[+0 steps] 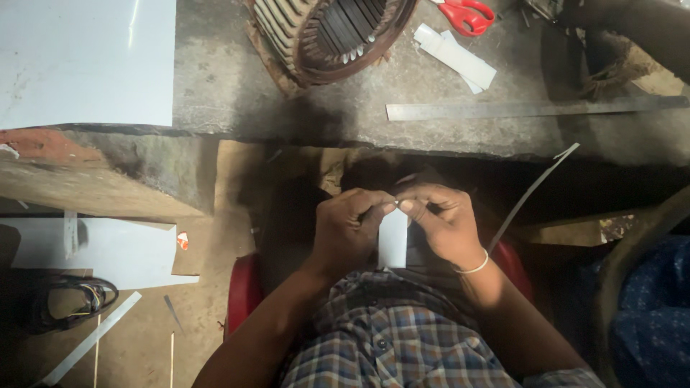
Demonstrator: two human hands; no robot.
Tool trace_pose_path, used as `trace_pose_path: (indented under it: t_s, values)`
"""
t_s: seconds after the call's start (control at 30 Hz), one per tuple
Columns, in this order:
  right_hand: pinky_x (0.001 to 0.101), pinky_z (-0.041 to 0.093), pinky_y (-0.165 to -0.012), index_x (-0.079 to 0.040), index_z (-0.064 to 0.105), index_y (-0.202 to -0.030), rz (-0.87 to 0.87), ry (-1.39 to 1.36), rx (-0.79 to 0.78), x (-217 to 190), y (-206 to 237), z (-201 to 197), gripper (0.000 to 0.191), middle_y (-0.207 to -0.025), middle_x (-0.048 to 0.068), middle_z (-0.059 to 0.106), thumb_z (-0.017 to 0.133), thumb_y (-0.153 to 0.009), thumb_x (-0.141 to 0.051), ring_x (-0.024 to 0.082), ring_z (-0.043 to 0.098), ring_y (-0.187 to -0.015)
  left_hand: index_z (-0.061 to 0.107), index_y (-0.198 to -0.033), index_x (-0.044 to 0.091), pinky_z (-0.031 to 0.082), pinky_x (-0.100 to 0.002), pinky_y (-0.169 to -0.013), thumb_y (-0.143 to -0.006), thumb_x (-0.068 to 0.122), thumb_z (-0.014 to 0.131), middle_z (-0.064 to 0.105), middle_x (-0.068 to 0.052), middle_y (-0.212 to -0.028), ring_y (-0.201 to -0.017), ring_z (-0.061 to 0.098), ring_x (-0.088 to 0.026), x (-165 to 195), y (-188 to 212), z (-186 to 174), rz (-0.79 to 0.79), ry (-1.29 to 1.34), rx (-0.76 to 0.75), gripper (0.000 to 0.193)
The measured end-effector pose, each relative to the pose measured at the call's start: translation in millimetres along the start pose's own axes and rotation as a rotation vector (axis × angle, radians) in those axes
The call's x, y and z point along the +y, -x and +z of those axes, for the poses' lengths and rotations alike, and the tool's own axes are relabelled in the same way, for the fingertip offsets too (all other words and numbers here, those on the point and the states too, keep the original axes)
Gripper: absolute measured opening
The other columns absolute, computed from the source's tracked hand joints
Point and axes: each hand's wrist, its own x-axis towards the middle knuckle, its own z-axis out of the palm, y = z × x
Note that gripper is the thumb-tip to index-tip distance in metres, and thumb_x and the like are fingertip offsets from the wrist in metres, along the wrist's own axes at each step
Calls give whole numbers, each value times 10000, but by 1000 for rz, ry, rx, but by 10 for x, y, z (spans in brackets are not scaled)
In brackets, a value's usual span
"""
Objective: The person sits at a workshop bench and fits white paper insulation liners into the slots of an electric motor stator. They tear and fold strips of liner material on their lap, then press each folded liner into a stator slot by hand, repeating this for successive slots.
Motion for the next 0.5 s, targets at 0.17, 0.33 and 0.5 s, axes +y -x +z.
trace_pose_path:
  t_s: [0.17,0.33,0.5]
  values:
    - [242,534,-742,-1,720,-985,40,4,31,25,38,75,103,-911,66,769,683,-986,-97,95,660,-794,771,-976,42,605,-298,-676,-914,124,736,773,-96,-879,-765,766,-177,19,4,-18,-62,17,-8,109]
    - [265,502,-855,3,654,-1006,-146,28,120,18,64,181,96,-1005,78,680,657,-1016,-92,138,620,-941,779,-963,40,614,-296,-723,-860,145,789,788,-90,-892,-792,780,-170,-4,-14,-6,-130,139,29,148]
    - [282,502,-899,0,644,-1004,-164,24,96,22,66,182,100,-1019,78,672,644,-1027,-96,154,628,-989,772,-963,27,535,-281,-615,-882,151,768,760,-73,-841,-684,682,-131,-109,1,-17,-241,288,-38,148]
